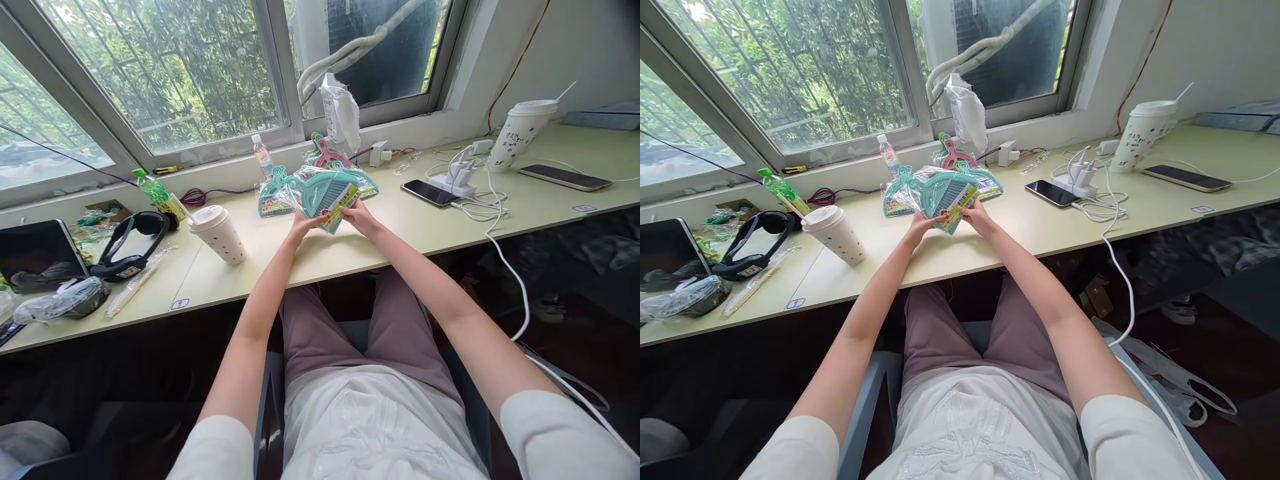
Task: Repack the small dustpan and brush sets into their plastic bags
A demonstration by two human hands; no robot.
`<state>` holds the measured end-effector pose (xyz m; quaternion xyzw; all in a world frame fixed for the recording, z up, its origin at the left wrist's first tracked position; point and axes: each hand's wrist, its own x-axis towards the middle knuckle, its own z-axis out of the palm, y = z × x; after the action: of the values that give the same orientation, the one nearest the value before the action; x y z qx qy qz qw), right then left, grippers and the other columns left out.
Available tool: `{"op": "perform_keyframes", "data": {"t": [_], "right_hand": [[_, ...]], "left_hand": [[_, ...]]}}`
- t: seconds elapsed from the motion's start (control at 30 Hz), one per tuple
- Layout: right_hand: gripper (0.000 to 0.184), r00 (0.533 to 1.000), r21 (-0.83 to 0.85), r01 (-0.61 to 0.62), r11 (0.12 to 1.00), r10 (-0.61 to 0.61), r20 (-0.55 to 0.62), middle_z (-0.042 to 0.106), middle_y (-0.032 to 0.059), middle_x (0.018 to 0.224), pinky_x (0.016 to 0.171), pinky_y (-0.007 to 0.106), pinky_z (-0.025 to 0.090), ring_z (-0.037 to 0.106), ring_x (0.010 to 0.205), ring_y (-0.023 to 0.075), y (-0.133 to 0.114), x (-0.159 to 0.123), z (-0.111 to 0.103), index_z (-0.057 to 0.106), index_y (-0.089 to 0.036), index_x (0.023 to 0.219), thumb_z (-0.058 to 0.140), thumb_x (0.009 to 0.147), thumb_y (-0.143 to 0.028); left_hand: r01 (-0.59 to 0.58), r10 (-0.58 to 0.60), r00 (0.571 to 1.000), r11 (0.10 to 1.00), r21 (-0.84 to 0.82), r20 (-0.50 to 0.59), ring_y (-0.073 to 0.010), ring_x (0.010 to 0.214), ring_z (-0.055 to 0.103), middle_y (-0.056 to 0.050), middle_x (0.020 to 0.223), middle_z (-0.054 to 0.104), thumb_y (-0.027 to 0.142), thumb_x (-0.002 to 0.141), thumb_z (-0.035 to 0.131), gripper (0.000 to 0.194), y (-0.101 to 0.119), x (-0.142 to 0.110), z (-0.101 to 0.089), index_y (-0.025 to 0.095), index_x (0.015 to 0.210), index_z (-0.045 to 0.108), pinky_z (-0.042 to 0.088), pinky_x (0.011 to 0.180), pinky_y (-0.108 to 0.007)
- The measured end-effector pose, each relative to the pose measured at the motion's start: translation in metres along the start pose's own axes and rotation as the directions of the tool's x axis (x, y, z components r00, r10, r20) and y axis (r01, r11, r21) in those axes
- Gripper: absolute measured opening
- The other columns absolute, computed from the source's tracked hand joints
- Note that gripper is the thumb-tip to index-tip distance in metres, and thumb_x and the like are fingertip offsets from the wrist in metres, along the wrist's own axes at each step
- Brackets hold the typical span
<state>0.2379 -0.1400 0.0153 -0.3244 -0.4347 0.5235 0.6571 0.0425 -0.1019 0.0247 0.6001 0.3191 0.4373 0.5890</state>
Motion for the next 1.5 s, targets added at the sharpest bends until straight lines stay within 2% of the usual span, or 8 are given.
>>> {"op": "perform_keyframes", "data": {"t": [0.17, 0.3, 0.53, 0.7, 0.87, 1.07, 1.37, 1.5], "right_hand": [[0.047, 0.997, 0.000, 0.026, 1.000, -0.026, -0.078, 0.076, 0.0004, 0.101, 0.102, 0.044, 0.061, 0.068, 0.116, 0.0251, 0.003, 0.005, -0.005, 0.059, -0.026, 0.094, 0.092, 0.061, -0.016], [0.046, 0.989, -0.008, 0.061, 0.998, -0.062, -0.135, 0.076, -0.0009, 0.101, 0.101, 0.045, 0.062, 0.069, 0.116, 0.0246, 0.000, 0.006, -0.006, 0.058, -0.027, 0.094, 0.091, 0.062, -0.017], [0.045, 0.994, 0.024, 0.061, 0.998, -0.058, -0.092, 0.077, 0.0013, 0.099, 0.105, 0.043, 0.059, 0.070, 0.113, 0.0259, 0.000, 0.006, -0.008, 0.065, -0.024, 0.090, 0.094, 0.056, -0.018], [0.042, 0.997, 0.007, 0.062, 0.998, -0.061, -0.056, 0.078, 0.0029, 0.103, 0.103, 0.044, 0.060, 0.069, 0.117, 0.0287, -0.003, 0.005, -0.008, 0.069, -0.023, 0.087, 0.095, 0.055, -0.021], [0.045, 0.993, 0.054, 0.102, 0.993, -0.098, -0.064, 0.079, 0.0010, 0.100, 0.099, 0.040, 0.061, 0.070, 0.114, 0.0281, -0.005, 0.006, -0.008, 0.071, -0.023, 0.089, 0.095, 0.052, -0.019], [0.040, 0.983, 0.051, 0.127, 0.991, -0.119, -0.138, 0.078, 0.0002, 0.099, 0.098, 0.040, 0.062, 0.069, 0.115, 0.0266, -0.001, 0.010, -0.006, 0.069, -0.024, 0.091, 0.090, 0.058, -0.015], [0.039, 0.972, -0.005, 0.166, 0.986, -0.164, -0.166, 0.076, 0.0010, 0.098, 0.096, 0.038, 0.060, 0.069, 0.114, 0.0253, 0.007, 0.015, -0.006, 0.064, -0.023, 0.090, 0.091, 0.062, -0.023], [0.040, 0.972, -0.057, 0.162, 0.985, -0.170, -0.164, 0.075, 0.0028, 0.100, 0.098, 0.042, 0.059, 0.067, 0.117, 0.0267, 0.009, 0.018, -0.009, 0.063, -0.024, 0.095, 0.091, 0.066, -0.029]], "left_hand": [[0.079, -0.082, 0.995, 0.996, -0.048, -0.062, -0.0278, 0.111, 0.070, -0.008, 0.120, 0.073, 0.053, 0.075, 0.082, 0.069, -0.005, 0.012, -0.011, 0.026, 0.132, 0.055, 0.059, 0.093, -0.045], [0.116, -0.134, 0.980, 0.986, -0.121, -0.149, -0.0219, 0.100, 0.072, -0.007, 0.115, 0.073, 0.046, 0.074, 0.084, 0.067, -0.005, 0.020, -0.021, 0.024, 0.130, 0.056, 0.058, 0.095, -0.040], [0.079, -0.071, 0.995, 0.987, -0.137, 0.066, -0.0247, 0.113, 0.070, -0.010, 0.117, 0.074, 0.024, 0.072, 0.084, 0.059, -0.001, 0.006, -0.014, 0.018, 0.126, 0.061, 0.052, 0.106, -0.045], [0.087, -0.052, 0.977, 0.982, -0.167, 0.206, -0.0246, 0.119, 0.069, -0.006, 0.132, 0.069, 0.015, 0.077, 0.078, 0.077, 0.003, -0.003, -0.013, 0.029, 0.147, 0.048, 0.050, 0.111, -0.050], [0.093, -0.058, 0.988, 0.964, -0.249, 0.144, -0.0253, 0.134, 0.060, -0.003, 0.151, 0.057, 0.029, 0.091, 0.067, 0.077, 0.005, -0.007, -0.005, 0.039, 0.159, 0.032, 0.049, 0.114, -0.050], [-0.006, 0.011, 1.000, 0.965, -0.261, 0.018, -0.0234, 0.133, 0.061, -0.005, 0.140, 0.066, 0.038, 0.094, 0.064, 0.050, 0.001, 0.003, -0.001, 0.029, 0.142, 0.057, 0.052, 0.110, -0.042], [0.263, -0.208, 0.904, 0.960, -0.101, 0.374, -0.0281, 0.125, 0.067, -0.015, 0.136, 0.069, 0.038, 0.097, 0.062, 0.043, -0.005, -0.003, 0.010, 0.018, 0.135, 0.062, 0.045, 0.116, -0.048], [0.181, -0.155, 0.940, 0.982, -0.057, 0.304, -0.0296, 0.133, 0.061, -0.016, 0.144, 0.062, 0.053, 0.099, 0.053, 0.057, -0.006, 0.000, 0.014, 0.020, 0.146, 0.053, 0.045, 0.115, -0.049]]}}
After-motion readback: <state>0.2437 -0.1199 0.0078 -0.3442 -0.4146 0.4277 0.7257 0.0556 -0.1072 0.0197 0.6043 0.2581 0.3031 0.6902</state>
